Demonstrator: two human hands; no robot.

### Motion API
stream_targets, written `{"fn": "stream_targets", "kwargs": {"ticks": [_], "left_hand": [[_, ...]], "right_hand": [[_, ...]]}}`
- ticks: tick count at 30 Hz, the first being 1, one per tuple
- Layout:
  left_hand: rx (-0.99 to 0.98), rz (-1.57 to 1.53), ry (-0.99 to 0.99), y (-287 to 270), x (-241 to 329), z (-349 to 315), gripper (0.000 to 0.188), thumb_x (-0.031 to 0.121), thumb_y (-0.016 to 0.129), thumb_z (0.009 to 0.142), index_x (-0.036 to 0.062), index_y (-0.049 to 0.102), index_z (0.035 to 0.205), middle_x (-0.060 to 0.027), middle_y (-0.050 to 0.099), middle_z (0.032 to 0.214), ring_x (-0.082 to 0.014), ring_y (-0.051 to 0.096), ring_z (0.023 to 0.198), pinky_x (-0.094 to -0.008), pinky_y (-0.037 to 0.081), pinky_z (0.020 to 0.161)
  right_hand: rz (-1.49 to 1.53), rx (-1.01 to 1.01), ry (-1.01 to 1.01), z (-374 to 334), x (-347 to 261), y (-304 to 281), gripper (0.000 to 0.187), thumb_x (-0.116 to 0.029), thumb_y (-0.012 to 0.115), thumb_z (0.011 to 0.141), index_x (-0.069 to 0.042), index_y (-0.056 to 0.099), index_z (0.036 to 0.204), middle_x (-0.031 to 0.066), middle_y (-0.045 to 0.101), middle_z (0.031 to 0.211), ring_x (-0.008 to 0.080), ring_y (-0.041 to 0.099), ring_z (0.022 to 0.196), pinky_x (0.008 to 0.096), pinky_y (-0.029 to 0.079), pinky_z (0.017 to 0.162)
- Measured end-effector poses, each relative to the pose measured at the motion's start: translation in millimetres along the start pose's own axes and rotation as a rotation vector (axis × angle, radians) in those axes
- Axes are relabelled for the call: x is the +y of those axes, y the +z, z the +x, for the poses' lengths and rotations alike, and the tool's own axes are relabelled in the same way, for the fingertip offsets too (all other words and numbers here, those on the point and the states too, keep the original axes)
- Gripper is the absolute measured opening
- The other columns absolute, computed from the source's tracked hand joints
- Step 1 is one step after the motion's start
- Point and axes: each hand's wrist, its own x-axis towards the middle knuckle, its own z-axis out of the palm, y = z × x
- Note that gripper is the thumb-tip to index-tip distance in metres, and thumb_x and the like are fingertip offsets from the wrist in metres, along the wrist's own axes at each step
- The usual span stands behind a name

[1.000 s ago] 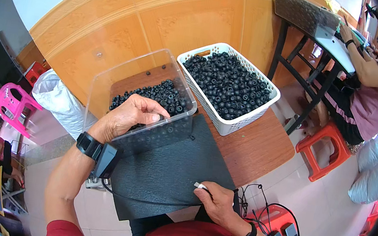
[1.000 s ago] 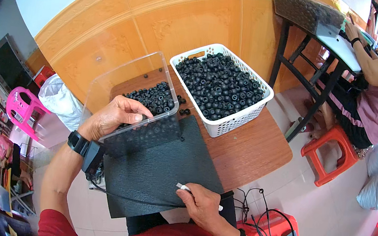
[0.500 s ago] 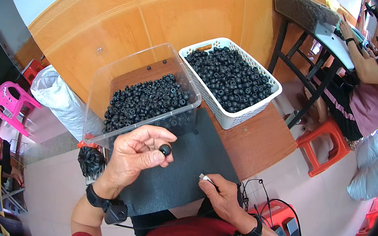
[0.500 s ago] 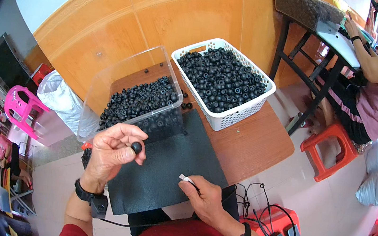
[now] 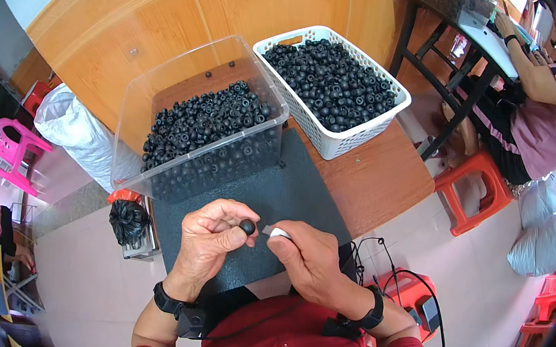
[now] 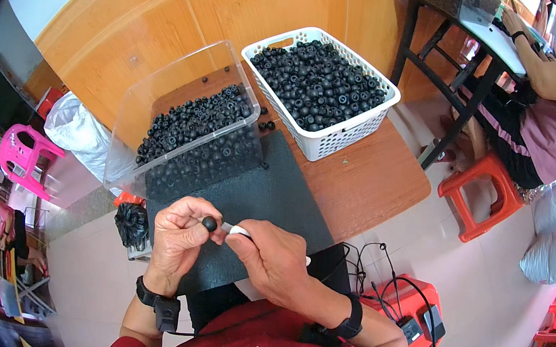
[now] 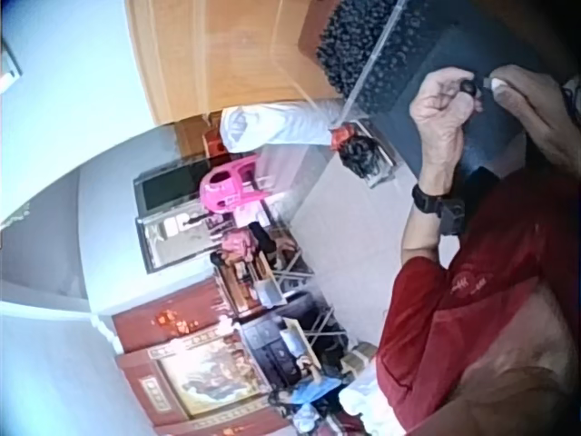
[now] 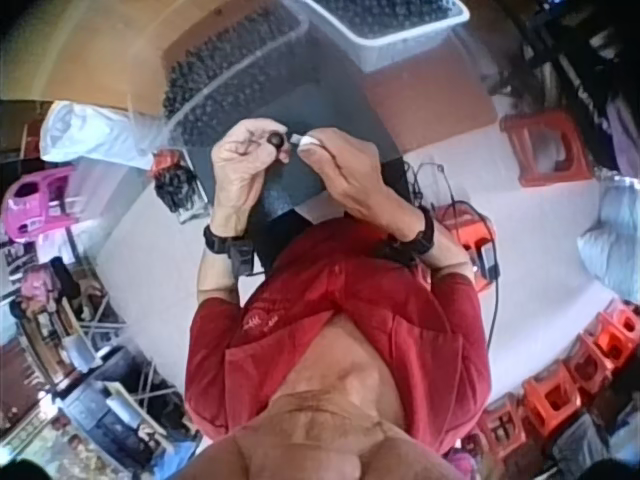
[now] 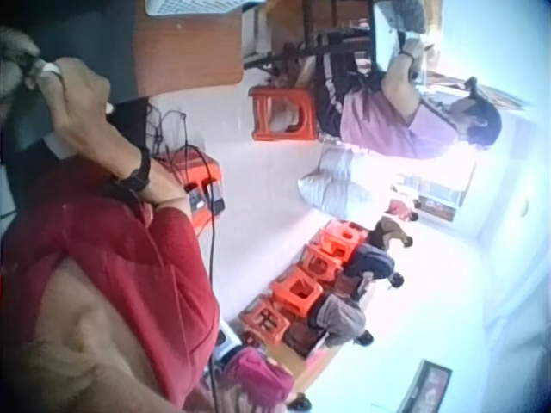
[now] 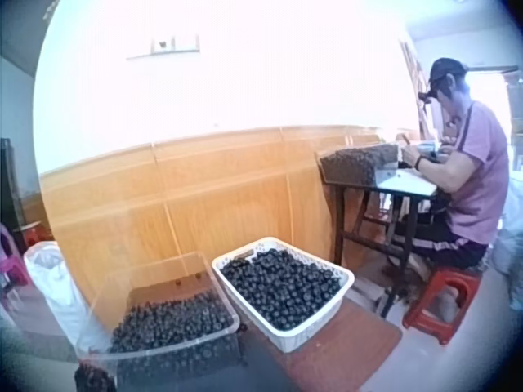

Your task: The person is sorting small black plastic or rubber parts from a large container into a smaller one for inspection.

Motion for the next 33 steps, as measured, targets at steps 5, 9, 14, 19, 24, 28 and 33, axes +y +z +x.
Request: {"fn": "stream_targets", "kwargs": {"ticks": [5,9,14,19,24,28,33], "left_hand": [[-0.004,0.017,0.018,1,-2,-4,0.027,0.01,0.073,0.077,-0.0034,0.063,0.098,-0.0082,0.061,0.086,-0.0148,0.061,0.076,-0.0257,0.051,0.068],[-0.005,0.026,0.008,2,-5,-6,0.027,0.009,0.072,0.077,-0.0032,0.063,0.099,-0.008,0.061,0.087,-0.0147,0.061,0.077,-0.0255,0.051,0.068],[-0.002,0.019,-0.009,2,-7,-6,0.026,0.008,0.071,0.078,-0.0031,0.063,0.099,-0.0079,0.061,0.088,-0.0144,0.06,0.077,-0.0255,0.051,0.068],[-0.009,0.017,-0.026,-1,-10,-6,0.025,0.008,0.071,0.078,-0.0031,0.063,0.099,-0.008,0.061,0.088,-0.0147,0.061,0.078,-0.0259,0.052,0.068],[-0.008,-0.015,-0.038,-1,-13,-7,0.024,0.008,0.07,0.078,-0.0033,0.063,0.098,-0.0086,0.062,0.088,-0.0152,0.061,0.079,-0.0261,0.052,0.069],[0.01,-0.025,-0.058,0,-13,-9,0.025,0.007,0.071,0.078,-0.0034,0.062,0.099,-0.0091,0.063,0.089,-0.0155,0.061,0.079,-0.0264,0.051,0.069],[0.014,-0.042,-0.041,0,-16,-10,0.026,0.007,0.071,0.077,-0.0039,0.062,0.099,-0.0099,0.063,0.088,-0.0157,0.061,0.078,-0.0265,0.051,0.069]], "right_hand": [[-0.008,-0.032,0.025,0,2,3,0.014,-0.013,0.058,0.089,0.001,0.059,0.092,0.0111,0.059,0.073,0.0215,0.058,0.059,0.0298,0.043,0.052],[-0.018,-0.038,0.013,0,1,4,0.014,-0.014,0.059,0.089,0.0,0.059,0.09,0.0111,0.06,0.073,0.0225,0.059,0.059,0.0307,0.043,0.051],[-0.031,-0.048,0.009,0,2,4,0.014,-0.015,0.059,0.089,0.0,0.059,0.09,0.0116,0.06,0.074,0.0236,0.06,0.06,0.0316,0.044,0.051],[-0.075,-0.001,0.012,-3,5,8,0.018,-0.022,0.059,0.089,-0.005,0.058,0.083,0.0084,0.059,0.069,0.025,0.059,0.058,0.0344,0.043,0.049],[-0.096,0.008,0.0,-5,7,10,0.02,-0.024,0.06,0.088,-0.005,0.058,0.083,0.0088,0.058,0.069,0.0257,0.059,0.058,0.0348,0.043,0.049],[-0.095,0.017,0.001,-6,7,11,0.021,-0.024,0.06,0.088,-0.004,0.057,0.083,0.0095,0.058,0.069,0.0261,0.058,0.057,0.0353,0.043,0.049],[-0.17,0.004,-0.047,-9,10,11,0.022,-0.025,0.063,0.086,-0.003,0.057,0.085,0.009,0.055,0.066,0.0245,0.055,0.054,0.0338,0.042,0.047]]}}
